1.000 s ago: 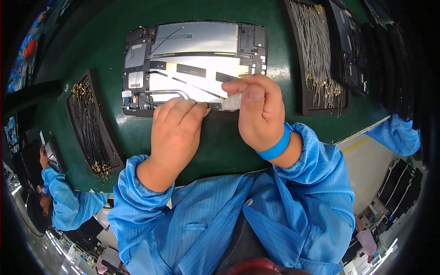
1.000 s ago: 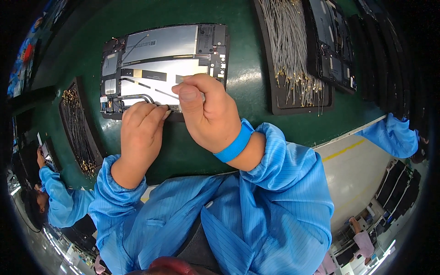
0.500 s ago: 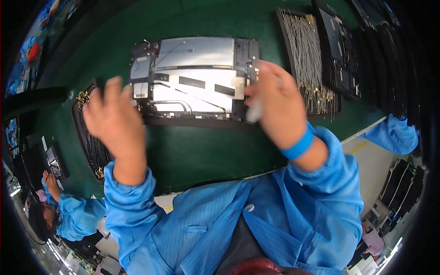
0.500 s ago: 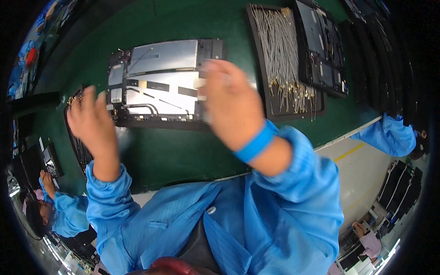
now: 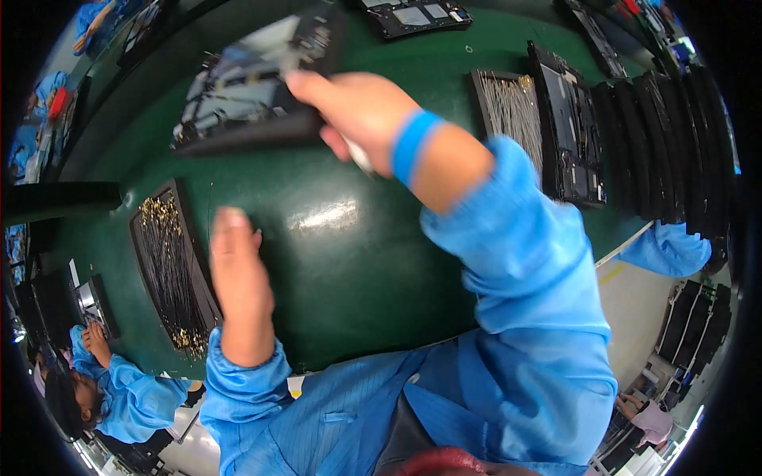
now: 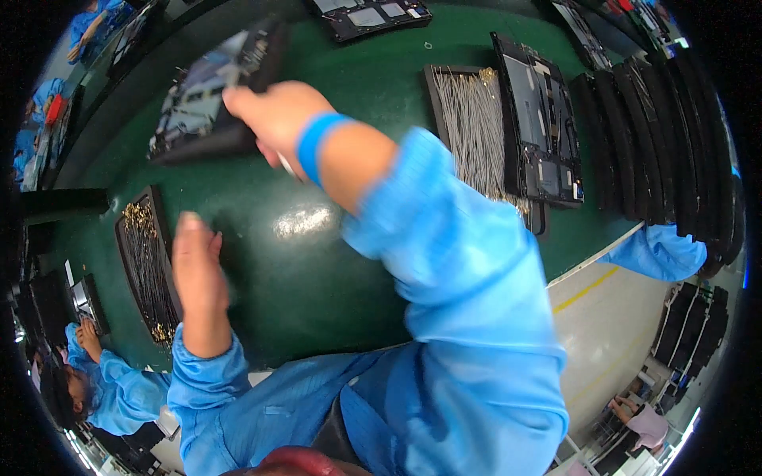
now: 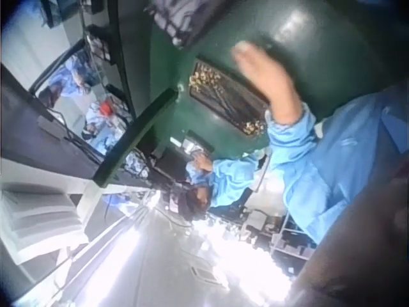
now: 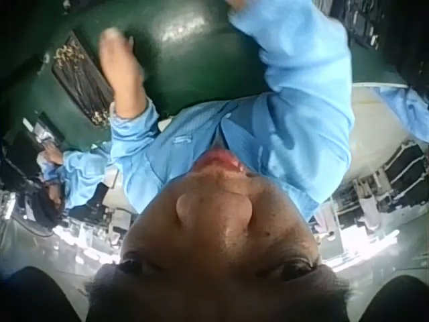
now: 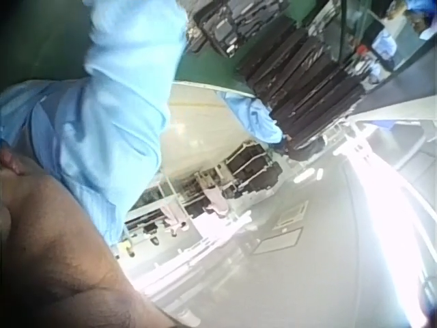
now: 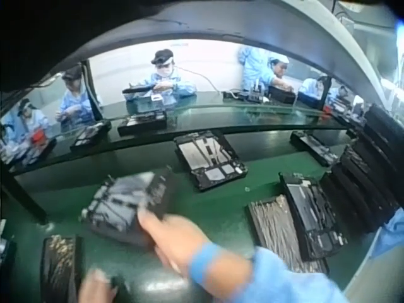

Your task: The person assembles electronic devices by taking a device chassis, picking a wire from a tray, installing the wire into the chassis using a handheld tool, and placing the assembled chassis onto a stack.

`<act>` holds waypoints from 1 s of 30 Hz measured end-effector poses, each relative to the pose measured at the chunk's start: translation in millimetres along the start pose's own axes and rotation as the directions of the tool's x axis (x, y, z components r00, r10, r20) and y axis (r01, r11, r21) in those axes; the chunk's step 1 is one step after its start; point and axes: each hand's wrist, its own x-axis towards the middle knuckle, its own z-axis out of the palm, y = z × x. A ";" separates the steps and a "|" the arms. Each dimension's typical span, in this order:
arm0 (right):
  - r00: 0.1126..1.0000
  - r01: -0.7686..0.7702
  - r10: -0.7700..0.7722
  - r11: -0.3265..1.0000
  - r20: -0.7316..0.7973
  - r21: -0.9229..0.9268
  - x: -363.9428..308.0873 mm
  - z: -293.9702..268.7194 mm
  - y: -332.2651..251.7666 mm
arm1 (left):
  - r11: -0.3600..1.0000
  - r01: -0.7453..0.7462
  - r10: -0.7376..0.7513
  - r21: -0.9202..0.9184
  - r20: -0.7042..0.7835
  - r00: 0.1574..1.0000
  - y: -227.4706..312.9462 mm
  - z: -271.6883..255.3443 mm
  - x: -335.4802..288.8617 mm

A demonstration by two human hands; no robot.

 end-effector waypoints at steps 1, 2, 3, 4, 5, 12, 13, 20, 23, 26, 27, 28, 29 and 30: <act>0.979 0.182 -0.166 0.974 -0.121 0.134 23.1 0.3 -1.4 | 0.919 -0.173 0.114 0.355 0.180 0.977 2.0 5.3 -2.9; 0.952 0.192 -0.107 0.940 -0.287 0.284 41.7 0.4 -3.8 | 0.854 -0.292 0.234 0.431 0.184 0.955 -2.3 12.4 -4.8; 0.940 0.139 0.010 0.901 -0.340 0.411 42.2 -5.8 -8.0 | 0.767 -0.392 0.342 0.508 0.192 0.920 -8.2 14.8 -9.6; 0.925 0.131 0.052 0.887 -0.378 0.442 50.6 -24.6 -7.6 | 0.768 -0.384 0.337 0.513 0.186 0.923 -6.6 15.7 -11.5; 0.895 0.183 0.089 0.819 -0.436 0.543 63.1 -42.4 -0.6 | 0.750 -0.408 0.362 0.520 0.194 0.912 -6.6 15.4 -13.8; 0.820 0.352 0.250 0.489 -0.515 0.798 126.8 -124.7 23.9 | 0.725 -0.489 0.451 0.485 0.202 0.869 -7.5 16.8 -19.7; 0.777 0.387 0.295 0.472 -0.556 0.792 130.8 -126.5 22.6 | 0.736 -0.500 0.464 0.457 0.197 0.864 -7.9 17.5 -20.0; 0.996 0.066 0.021 0.438 -0.083 0.897 47.3 -14.2 12.1 | 0.904 0.235 -0.108 -0.357 0.342 0.934 14.6 42.6 -8.6; 0.969 -0.244 0.096 0.519 0.228 0.819 -41.8 53.7 51.4 | 0.756 0.400 -0.113 -0.518 0.499 0.859 26.7 57.8 -4.8; 0.874 -0.339 0.103 0.829 0.475 0.444 -87.6 58.1 77.2 | 0.697 0.425 -0.201 -0.578 0.411 0.889 32.9 40.0 -21.8; 0.894 -0.085 -0.056 0.953 0.445 0.290 -97.2 56.5 83.3 | 0.735 0.406 -0.227 -0.542 0.368 0.902 30.3 29.2 -24.5; 0.827 0.026 -0.088 0.993 0.556 0.118 -106.6 50.9 95.3 | 0.726 0.372 -0.103 -0.579 0.443 0.891 29.6 15.9 -23.3; 0.733 0.171 -0.099 0.984 0.673 -0.041 -112.8 44.6 107.8 | 0.768 0.350 -0.095 -0.535 0.446 0.890 29.9 -0.2 -22.2; 0.696 0.178 -0.050 0.978 0.716 -0.105 -117.9 42.9 118.5 | 0.799 0.382 -0.116 -0.464 0.504 0.856 31.8 -10.7 -22.5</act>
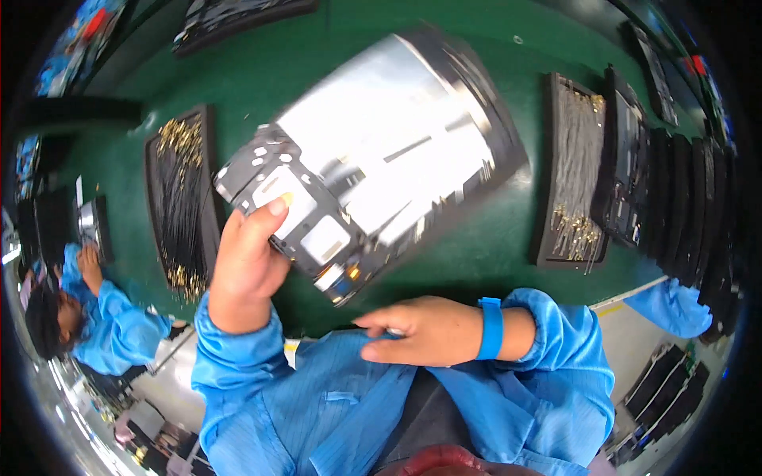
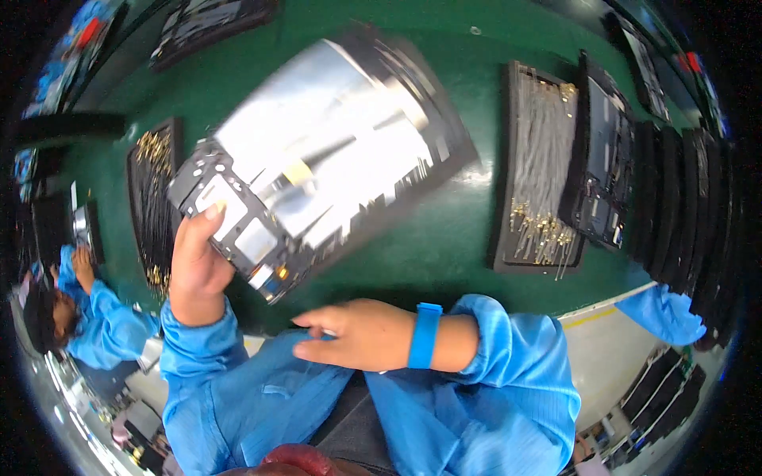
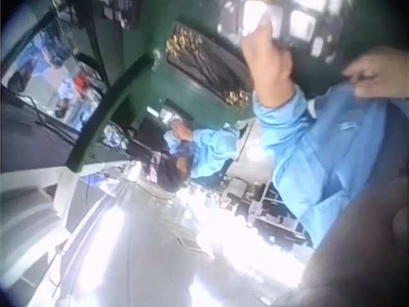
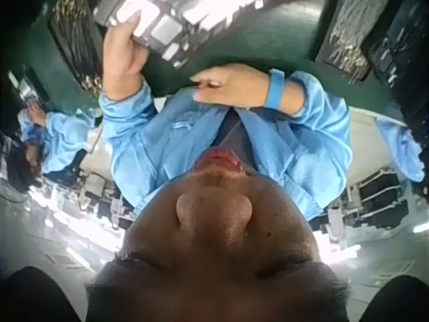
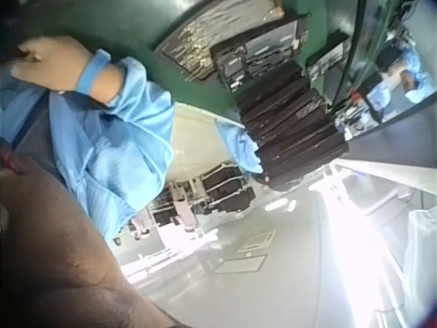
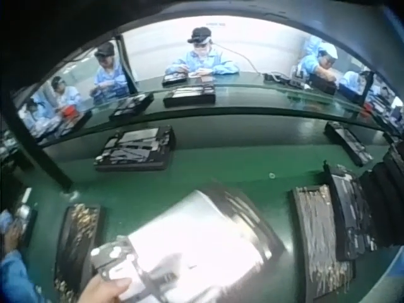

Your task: The person assembles electronic devices by taking a device chassis, picking a wire from a tray, installing the wire into the chassis using a handheld tool, and placing the assembled chassis onto a stack.

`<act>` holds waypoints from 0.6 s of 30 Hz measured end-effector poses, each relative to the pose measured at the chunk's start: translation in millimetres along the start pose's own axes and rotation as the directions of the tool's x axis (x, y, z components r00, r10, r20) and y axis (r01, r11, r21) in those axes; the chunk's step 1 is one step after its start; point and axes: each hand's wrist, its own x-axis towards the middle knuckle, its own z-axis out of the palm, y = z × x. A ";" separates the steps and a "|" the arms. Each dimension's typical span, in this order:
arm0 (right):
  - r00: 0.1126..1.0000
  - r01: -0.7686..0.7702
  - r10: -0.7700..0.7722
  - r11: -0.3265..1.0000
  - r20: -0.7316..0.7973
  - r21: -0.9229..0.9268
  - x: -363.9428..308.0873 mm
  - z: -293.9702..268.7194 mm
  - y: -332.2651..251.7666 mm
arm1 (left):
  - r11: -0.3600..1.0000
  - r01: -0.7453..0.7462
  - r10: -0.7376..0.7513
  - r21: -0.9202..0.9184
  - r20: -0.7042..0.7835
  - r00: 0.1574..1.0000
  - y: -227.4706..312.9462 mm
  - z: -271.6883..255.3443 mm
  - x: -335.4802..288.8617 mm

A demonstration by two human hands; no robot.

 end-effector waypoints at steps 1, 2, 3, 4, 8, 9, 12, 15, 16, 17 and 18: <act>0.997 -0.035 0.038 0.998 0.066 -0.054 -2.9 3.3 6.2 | 0.997 0.057 -0.059 0.060 0.036 0.998 5.1 -5.0 -3.9; 0.974 -0.197 0.194 0.980 0.116 0.013 -4.4 3.8 0.6 | 0.984 0.112 -0.115 0.136 0.017 0.993 3.9 -14.4 -4.2; 0.972 -0.187 0.186 0.982 0.144 -0.002 -2.0 6.6 3.2 | 0.954 0.082 -0.057 0.289 -0.095 0.994 -1.8 -16.7 0.0; 0.990 -0.141 0.141 0.990 0.010 -0.004 1.7 9.5 7.7 | 0.711 0.011 0.195 0.703 -0.212 0.958 -5.5 -23.0 0.2; 0.935 -0.107 0.083 0.993 -0.346 -0.050 19.9 17.1 0.8 | -0.243 0.093 0.807 0.966 0.148 0.572 20.4 -51.4 10.9; 0.911 -0.094 0.049 0.992 -0.411 -0.090 23.7 18.5 -0.3 | -0.263 0.119 0.767 0.958 0.132 0.628 23.4 -64.8 12.0; 0.873 -0.072 0.013 0.992 -0.487 -0.104 29.9 25.8 -0.4 | -0.244 0.127 0.719 0.961 0.091 0.689 22.3 -79.8 13.8; 0.849 -0.075 0.017 0.993 -0.528 -0.088 34.2 25.6 -0.7 | -0.240 0.307 0.789 0.921 0.000 0.615 30.1 -89.5 19.8; 0.850 -0.109 0.068 0.993 -0.522 -0.048 35.1 24.9 -1.3 | -0.150 0.233 0.720 0.961 -0.056 0.692 30.9 -94.9 17.0; 0.849 -0.109 0.070 0.993 -0.523 -0.046 35.0 23.3 -2.9 | -0.047 0.165 0.635 0.985 -0.098 0.766 29.2 -97.8 15.0; 0.866 -0.127 0.107 0.992 -0.488 -0.008 34.9 20.7 -6.3 | 0.004 0.170 0.652 0.985 -0.132 0.747 26.3 -96.7 14.0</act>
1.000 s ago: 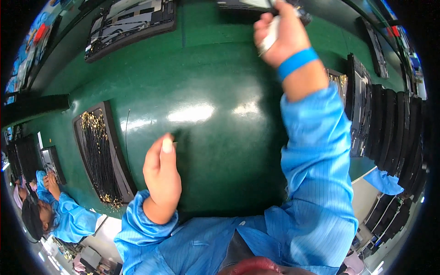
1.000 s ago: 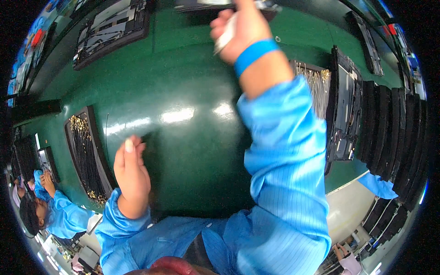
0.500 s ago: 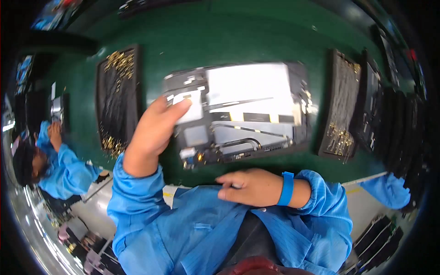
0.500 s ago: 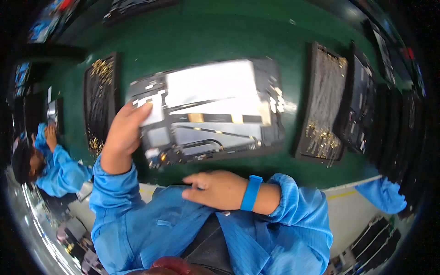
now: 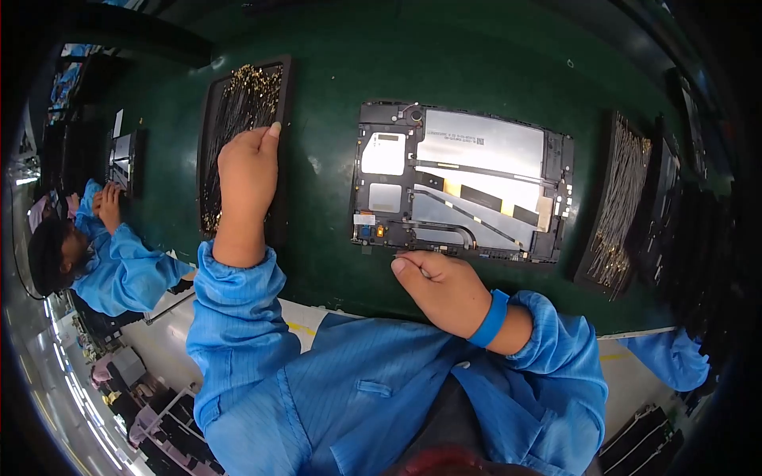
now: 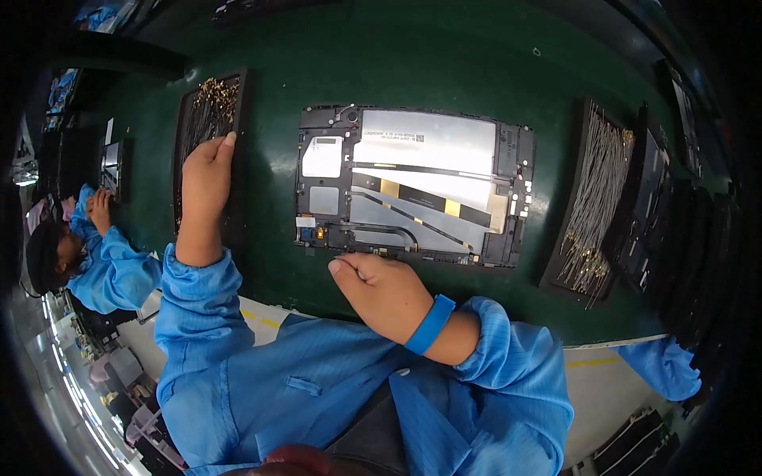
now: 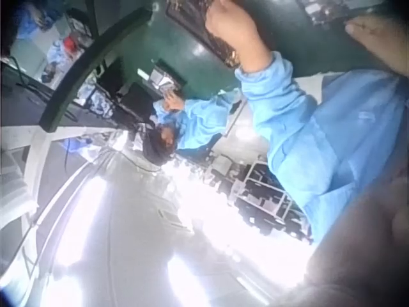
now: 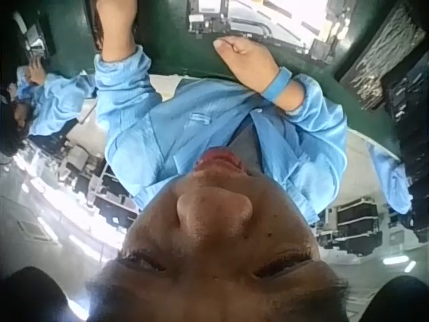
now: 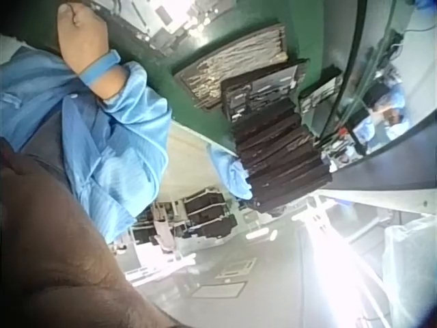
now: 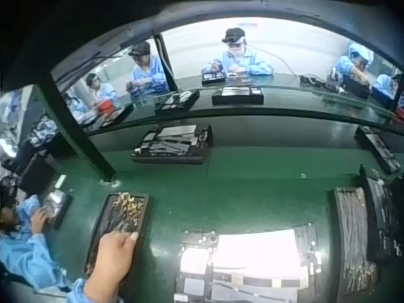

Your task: The person assembles electronic devices by taking a device chassis, picking a wire from a tray, installing the wire into the chassis using a handheld tool, and placing the assembled chassis onto a stack.

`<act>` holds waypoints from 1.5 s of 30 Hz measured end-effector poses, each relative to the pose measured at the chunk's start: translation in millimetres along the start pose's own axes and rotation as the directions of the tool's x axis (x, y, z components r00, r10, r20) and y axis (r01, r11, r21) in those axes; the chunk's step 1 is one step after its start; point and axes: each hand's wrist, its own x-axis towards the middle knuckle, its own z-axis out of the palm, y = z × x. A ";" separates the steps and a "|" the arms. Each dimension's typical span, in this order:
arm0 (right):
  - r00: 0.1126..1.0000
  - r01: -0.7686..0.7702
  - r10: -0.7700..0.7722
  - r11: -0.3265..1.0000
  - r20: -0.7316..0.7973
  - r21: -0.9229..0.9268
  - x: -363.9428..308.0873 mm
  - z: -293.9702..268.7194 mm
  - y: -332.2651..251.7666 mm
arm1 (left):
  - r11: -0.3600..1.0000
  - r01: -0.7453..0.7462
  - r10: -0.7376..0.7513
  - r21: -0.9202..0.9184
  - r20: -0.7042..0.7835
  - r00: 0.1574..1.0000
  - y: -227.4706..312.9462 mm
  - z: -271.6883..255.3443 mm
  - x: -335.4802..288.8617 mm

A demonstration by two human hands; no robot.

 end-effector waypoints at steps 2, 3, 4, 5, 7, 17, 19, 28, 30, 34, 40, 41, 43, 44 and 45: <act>0.998 -0.038 0.037 0.999 0.046 0.024 4.2 -2.3 0.0 | 0.997 0.068 -0.067 -0.046 0.036 0.997 2.6 -1.9 2.4; 1.000 0.010 -0.009 0.999 -0.011 0.039 7.6 -2.4 3.0 | 0.986 0.139 -0.133 -0.090 0.072 0.989 3.1 -2.8 1.7; 0.996 0.058 -0.055 0.997 -0.068 0.050 9.9 -2.8 5.1 | 0.986 0.143 -0.137 -0.088 0.073 0.988 0.9 -1.9 -1.7; 0.996 0.057 -0.053 0.997 -0.067 0.051 12.3 -4.5 5.1 | 0.998 0.035 -0.033 -0.059 0.033 0.999 -2.6 -0.2 -3.5; 0.998 -0.010 0.017 0.994 -0.065 0.109 14.6 -7.4 5.9 | 0.997 -0.072 0.072 -0.025 -0.003 0.997 -0.7 -0.5 -7.9; 0.998 -0.051 0.059 0.981 -0.037 0.187 10.4 -13.7 -2.2 | 0.814 -0.565 0.577 0.136 -0.072 0.814 36.5 0.7 -21.0; 0.999 0.012 -0.002 0.978 -0.045 0.206 1.7 -23.1 -12.6 | 0.744 -0.649 0.608 0.161 0.241 0.757 72.9 -22.4 -53.4; 0.957 -0.043 0.033 0.999 0.289 0.029 -21.6 -47.1 -17.5 | 0.460 -0.767 0.888 -0.447 0.256 0.383 86.6 -23.1 -97.6; 0.977 0.043 -0.044 0.999 0.209 0.008 -19.7 -47.4 -13.8 | 0.517 -0.758 0.856 -0.398 0.265 0.445 88.9 -20.9 -97.1; 0.987 0.041 -0.047 0.998 0.155 0.046 -14.7 -44.4 -4.4 | 0.553 -0.766 0.832 -0.327 0.177 0.525 85.9 -6.6 -99.0; 0.907 -0.009 0.240 0.833 -0.346 0.553 -1.9 -35.9 -21.8 | 0.691 -0.706 0.712 -0.154 -0.023 0.702 84.5 24.1 -96.8; 0.873 0.202 0.069 0.850 -0.483 0.486 1.6 -32.9 -19.9 | 0.692 -0.711 0.717 -0.130 0.007 0.697 86.5 22.7 -96.0; 0.791 0.401 -0.099 0.829 -0.604 0.389 7.5 -30.5 -10.7 | 0.689 -0.716 0.723 -0.109 0.037 0.690 87.9 22.7 -94.8; 0.705 0.506 -0.299 0.848 -0.643 0.161 11.0 -28.7 -3.9 | 0.684 -0.721 0.728 -0.107 0.037 0.685 87.3 22.7 -94.7; 0.601 0.584 -0.493 0.808 -0.630 -0.074 13.3 -27.1 0.7 | 0.679 -0.726 0.733 -0.105 0.036 0.680 86.8 22.4 -94.7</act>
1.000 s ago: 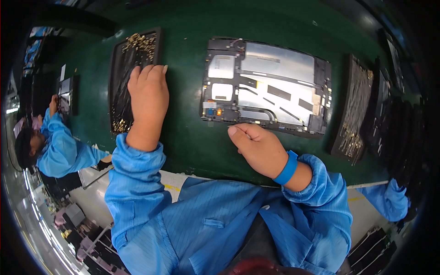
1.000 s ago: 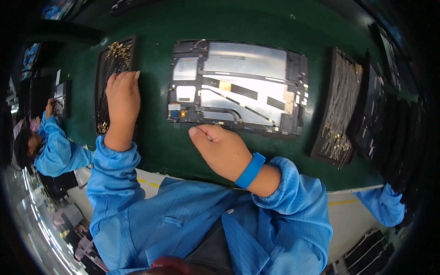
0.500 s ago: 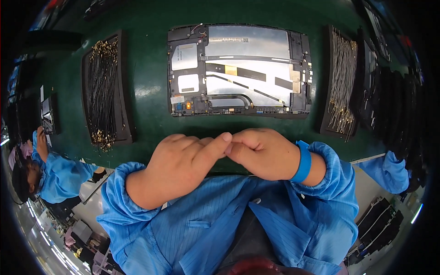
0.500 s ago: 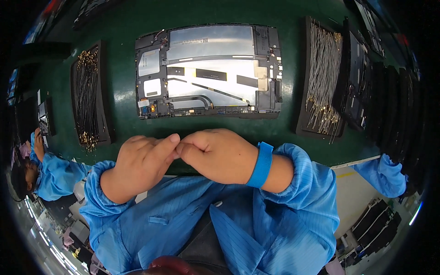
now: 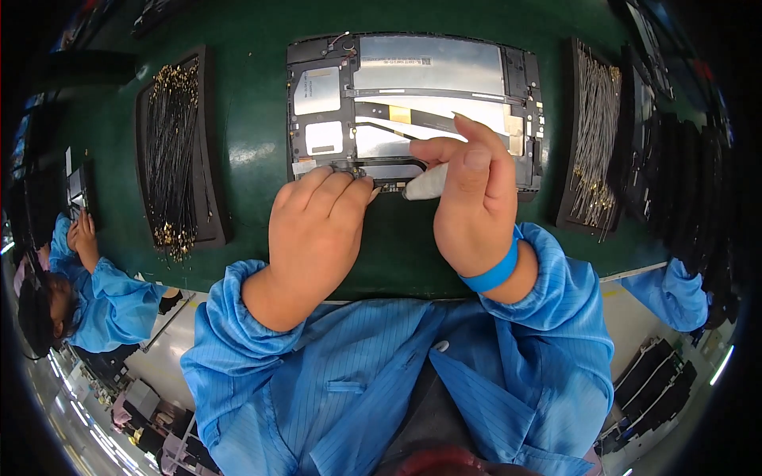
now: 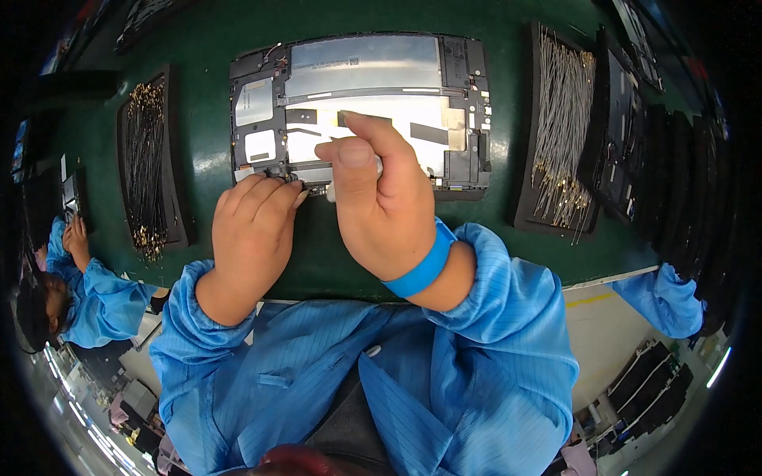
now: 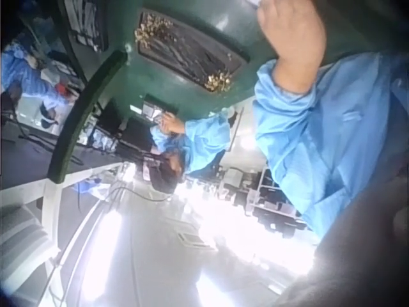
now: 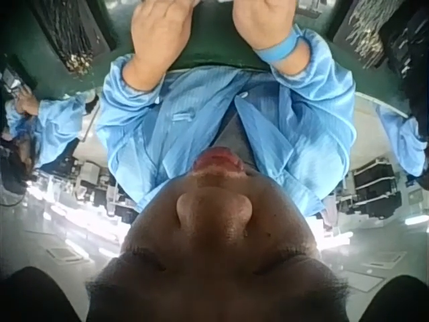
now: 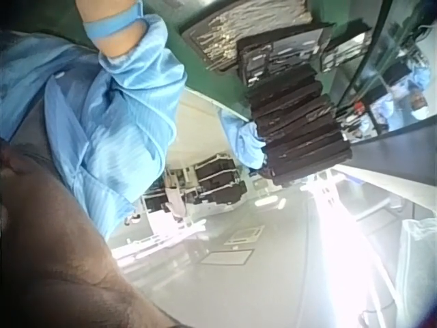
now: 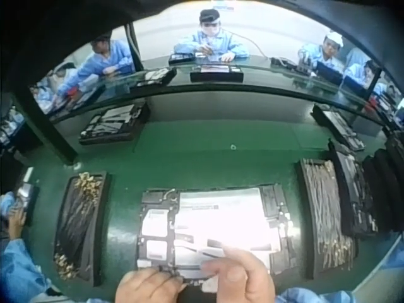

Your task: The person assembles electronic devices by taking a device chassis, picking a wire from a tray, installing the wire into the chassis using a handheld tool, and placing the assembled chassis onto a stack.

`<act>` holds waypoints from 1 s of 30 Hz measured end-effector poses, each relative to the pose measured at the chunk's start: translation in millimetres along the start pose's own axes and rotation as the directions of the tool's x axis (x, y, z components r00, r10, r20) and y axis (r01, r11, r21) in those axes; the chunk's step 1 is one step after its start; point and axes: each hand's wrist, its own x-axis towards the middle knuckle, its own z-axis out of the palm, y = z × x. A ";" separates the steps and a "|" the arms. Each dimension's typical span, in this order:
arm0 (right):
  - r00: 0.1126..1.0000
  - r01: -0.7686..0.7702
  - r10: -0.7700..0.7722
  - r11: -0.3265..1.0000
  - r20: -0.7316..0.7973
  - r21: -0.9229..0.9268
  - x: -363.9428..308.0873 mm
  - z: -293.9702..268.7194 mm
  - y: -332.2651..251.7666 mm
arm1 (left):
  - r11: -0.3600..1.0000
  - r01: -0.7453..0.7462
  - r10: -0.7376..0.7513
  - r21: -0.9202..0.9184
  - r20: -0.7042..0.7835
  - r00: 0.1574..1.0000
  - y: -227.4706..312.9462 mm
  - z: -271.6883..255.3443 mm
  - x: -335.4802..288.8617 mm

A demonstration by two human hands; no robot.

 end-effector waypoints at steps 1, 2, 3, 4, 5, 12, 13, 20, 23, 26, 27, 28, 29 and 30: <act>0.999 0.036 -0.036 0.998 0.001 -0.053 -1.1 0.7 1.8 | 1.000 0.001 -0.001 0.000 0.001 1.000 0.3 -0.7 0.0; 0.999 0.035 -0.035 0.998 0.001 -0.053 -2.8 1.6 6.9 | 1.000 0.003 -0.003 0.017 0.009 1.000 1.4 -1.0 0.7; 0.996 0.089 -0.089 0.996 -0.019 -0.009 -4.5 3.0 13.7 | 0.999 0.004 -0.004 0.034 0.018 1.000 2.5 -1.4 1.3; 0.989 0.144 -0.142 0.989 -0.042 0.034 -5.7 3.7 18.1 | 0.999 0.003 -0.004 0.033 0.018 1.000 3.8 -2.1 1.7; 0.989 0.144 -0.143 0.989 -0.041 0.034 -6.0 3.8 19.8 | 1.000 0.018 -0.019 0.017 0.026 0.999 4.9 -2.9 1.9; 0.979 0.201 -0.199 0.979 -0.042 0.045 -6.2 4.6 25.1 | 0.998 0.030 -0.034 0.049 0.068 0.997 7.1 -5.2 3.6; 0.980 0.197 -0.194 0.979 -0.051 0.059 -6.2 5.1 25.1 | 0.998 0.030 -0.033 0.049 0.067 0.997 7.0 -5.7 3.6; 0.967 0.249 -0.244 0.966 0.076 -0.072 3.5 2.7 12.2 | 0.994 -0.008 -0.006 0.106 0.133 0.991 7.7 -10.3 3.5; 0.793 0.548 -0.391 0.792 0.467 -0.269 15.6 6.6 -2.9 | 0.989 -0.016 -0.004 0.145 0.134 0.991 6.4 -14.7 4.3; 0.782 0.547 -0.366 0.791 0.505 -0.274 25.8 9.9 -2.1 | 0.966 0.014 -0.026 0.259 0.043 0.999 12.8 -28.6 -7.3; 0.942 0.158 -0.064 0.951 0.331 -0.267 24.4 6.8 -1.4 | 0.823 0.552 -0.531 -0.135 0.161 0.832 20.2 -37.9 -20.9; 0.944 -0.253 0.283 0.951 0.169 -0.179 23.0 4.7 0.2 | 0.277 0.883 -0.780 -0.379 0.448 0.437 21.9 -43.1 -29.3; 0.971 -0.214 0.203 0.974 0.129 0.078 19.5 4.5 8.4 | -0.270 0.781 -0.764 -0.564 0.619 0.183 14.4 -34.4 -33.8; 0.970 -0.216 0.204 0.973 0.132 0.079 16.5 3.8 10.1 | -0.272 0.781 -0.765 -0.563 0.618 0.179 11.0 -32.0 -32.0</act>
